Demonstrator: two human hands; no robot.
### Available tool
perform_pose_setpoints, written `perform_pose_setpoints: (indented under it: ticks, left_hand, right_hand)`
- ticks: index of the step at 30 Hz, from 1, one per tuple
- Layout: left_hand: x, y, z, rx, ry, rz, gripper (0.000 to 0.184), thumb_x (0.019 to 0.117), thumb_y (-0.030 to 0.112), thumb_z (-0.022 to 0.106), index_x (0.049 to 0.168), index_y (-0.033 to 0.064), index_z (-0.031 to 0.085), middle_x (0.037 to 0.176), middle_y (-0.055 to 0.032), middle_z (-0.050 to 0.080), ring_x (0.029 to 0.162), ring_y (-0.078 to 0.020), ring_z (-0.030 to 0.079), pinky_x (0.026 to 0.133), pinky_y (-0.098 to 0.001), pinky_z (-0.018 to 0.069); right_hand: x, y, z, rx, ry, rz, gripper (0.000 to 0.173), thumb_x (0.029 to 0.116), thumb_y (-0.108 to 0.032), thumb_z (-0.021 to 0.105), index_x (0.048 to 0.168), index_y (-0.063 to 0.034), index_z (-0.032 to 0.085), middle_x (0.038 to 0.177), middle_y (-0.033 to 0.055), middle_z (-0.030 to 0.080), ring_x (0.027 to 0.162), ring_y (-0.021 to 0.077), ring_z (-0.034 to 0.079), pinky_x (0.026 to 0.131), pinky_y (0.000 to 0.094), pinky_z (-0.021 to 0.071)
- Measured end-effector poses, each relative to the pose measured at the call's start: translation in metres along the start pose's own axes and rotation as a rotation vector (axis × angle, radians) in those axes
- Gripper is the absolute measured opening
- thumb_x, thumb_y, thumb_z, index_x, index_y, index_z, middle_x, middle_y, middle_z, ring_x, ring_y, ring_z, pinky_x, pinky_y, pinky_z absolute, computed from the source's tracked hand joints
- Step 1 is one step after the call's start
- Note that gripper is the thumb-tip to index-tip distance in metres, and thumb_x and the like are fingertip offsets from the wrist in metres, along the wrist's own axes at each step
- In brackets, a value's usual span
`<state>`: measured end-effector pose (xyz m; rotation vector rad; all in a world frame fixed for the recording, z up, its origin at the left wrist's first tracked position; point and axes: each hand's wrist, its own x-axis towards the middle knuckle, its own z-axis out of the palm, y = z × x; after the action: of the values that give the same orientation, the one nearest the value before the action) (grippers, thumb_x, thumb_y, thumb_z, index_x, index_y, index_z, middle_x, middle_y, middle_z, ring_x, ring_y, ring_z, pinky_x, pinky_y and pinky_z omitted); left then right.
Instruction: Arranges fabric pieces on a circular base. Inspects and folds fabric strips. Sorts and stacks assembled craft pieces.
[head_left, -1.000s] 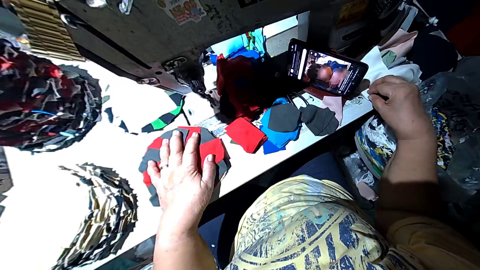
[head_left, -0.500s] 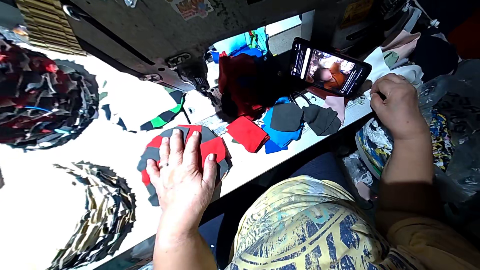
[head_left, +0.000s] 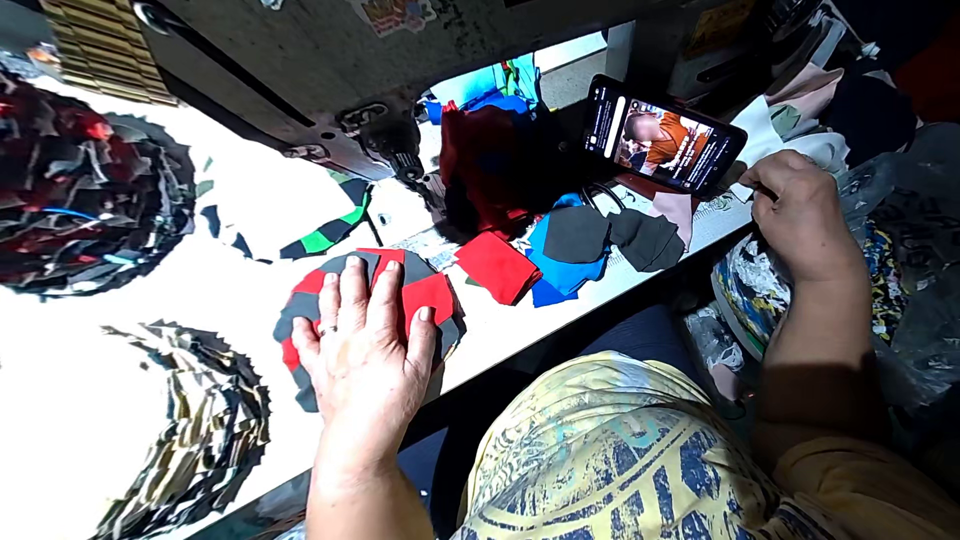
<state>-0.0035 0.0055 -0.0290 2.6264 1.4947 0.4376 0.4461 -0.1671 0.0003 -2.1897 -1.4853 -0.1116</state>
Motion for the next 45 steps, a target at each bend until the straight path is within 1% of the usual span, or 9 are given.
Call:
perform_pose_setpoints:
  ticks: [4,14,19,27,30,33,38,42,45]
  left_hand:
    - [0.0,-0.002,0.001,0.0,0.0,0.001,0.066,0.1034,0.061,0.027,0.159,0.0289,0.04,0.17,-0.0041,0.028,0.158,-0.0314,0.02,0.12,-0.0702,0.0111]
    - [-0.001,-0.002,0.003,-0.012,0.012,0.0,0.064,0.1041,0.059,0.028,0.159,0.0283,0.04,0.169,-0.0051,0.028,0.157,-0.0316,0.021,0.12,-0.071,0.0108]
    - [-0.001,-0.002,0.002,-0.013,0.01,0.0,0.065,0.1039,0.059,0.028,0.16,0.0289,0.039,0.17,-0.0047,0.027,0.158,-0.0318,0.02,0.12,-0.0717,0.0101]
    - [0.0,-0.001,0.0,-0.008,0.008,0.0,0.065,0.1032,0.06,0.027,0.158,0.028,0.042,0.169,-0.006,0.029,0.157,-0.0313,0.021,0.119,-0.0704,0.0118]
    - [-0.001,-0.002,0.001,-0.008,0.002,0.001,0.065,0.1029,0.06,0.028,0.158,0.0287,0.042,0.169,-0.0046,0.028,0.158,-0.031,0.02,0.119,-0.0709,0.0112]
    - [0.0,-0.001,0.001,-0.004,0.004,0.002,0.065,0.1031,0.06,0.028,0.159,0.0294,0.041,0.169,-0.0047,0.029,0.157,-0.0321,0.021,0.119,-0.0714,0.0125]
    - [0.0,-0.003,-0.001,-0.032,-0.002,0.022,0.065,0.1036,0.06,0.029,0.159,0.0286,0.041,0.169,-0.0064,0.029,0.157,-0.0329,0.021,0.118,-0.0723,0.0123]
    - [-0.006,0.0,-0.008,-0.129,0.068,0.045,0.064,0.1045,0.056,0.037,0.159,0.0227,0.042,0.17,-0.0096,0.025,0.158,-0.0345,0.015,0.12,-0.0728,0.0059]
    - [-0.012,0.019,-0.027,-0.203,0.152,0.125,0.06,0.1036,0.047,0.049,0.154,0.0138,0.048,0.166,-0.0156,0.032,0.155,-0.038,0.025,0.122,-0.0665,0.0159]
  right_hand:
    - [0.0,0.006,0.0,0.03,0.005,-0.017,0.018,0.0956,0.005,0.058,0.105,0.0025,0.073,0.115,0.0206,0.07,0.112,0.0356,0.066,0.1,0.0473,0.0522]
    - [0.001,0.01,0.003,0.041,0.037,-0.036,0.018,0.0982,0.0,0.056,0.101,0.0027,0.073,0.111,0.0196,0.071,0.11,0.034,0.066,0.1,0.0459,0.0514]
    - [0.005,0.007,0.006,0.087,0.078,0.046,0.018,0.099,-0.004,0.056,0.103,0.0026,0.072,0.107,0.0199,0.071,0.101,0.0307,0.068,0.092,0.0435,0.0544]
    - [0.007,0.015,-0.006,0.389,0.227,0.209,0.021,0.0991,-0.011,0.06,0.111,0.0048,0.069,0.101,0.0141,0.07,0.083,0.0095,0.065,0.078,0.0258,0.0555]
    - [0.011,0.018,-0.009,0.684,0.367,0.301,0.016,0.099,-0.009,0.061,0.111,0.0006,0.064,0.092,0.0013,0.067,0.076,0.0064,0.066,0.074,0.0267,0.0593]
    - [0.013,0.013,-0.017,0.965,0.476,0.393,0.007,0.1017,-0.007,0.058,0.109,-0.007,0.059,0.091,-0.0013,0.066,0.079,0.0106,0.068,0.077,0.031,0.0615]
    - [0.011,0.007,-0.027,1.061,0.552,0.296,0.003,0.1032,-0.007,0.055,0.106,-0.0075,0.057,0.092,0.0017,0.067,0.084,0.0153,0.07,0.083,0.0378,0.0618]
    - [0.0,-0.004,-0.046,1.023,0.501,0.2,0.006,0.103,-0.007,0.054,0.107,-0.0095,0.057,0.092,-0.0025,0.067,0.084,0.0108,0.068,0.082,0.0329,0.0604]
    - [-0.013,-0.02,-0.061,1.031,0.366,0.038,0.011,0.1015,-0.006,0.054,0.11,-0.0096,0.06,0.095,-0.0042,0.068,0.085,0.0089,0.069,0.084,0.0314,0.0608]
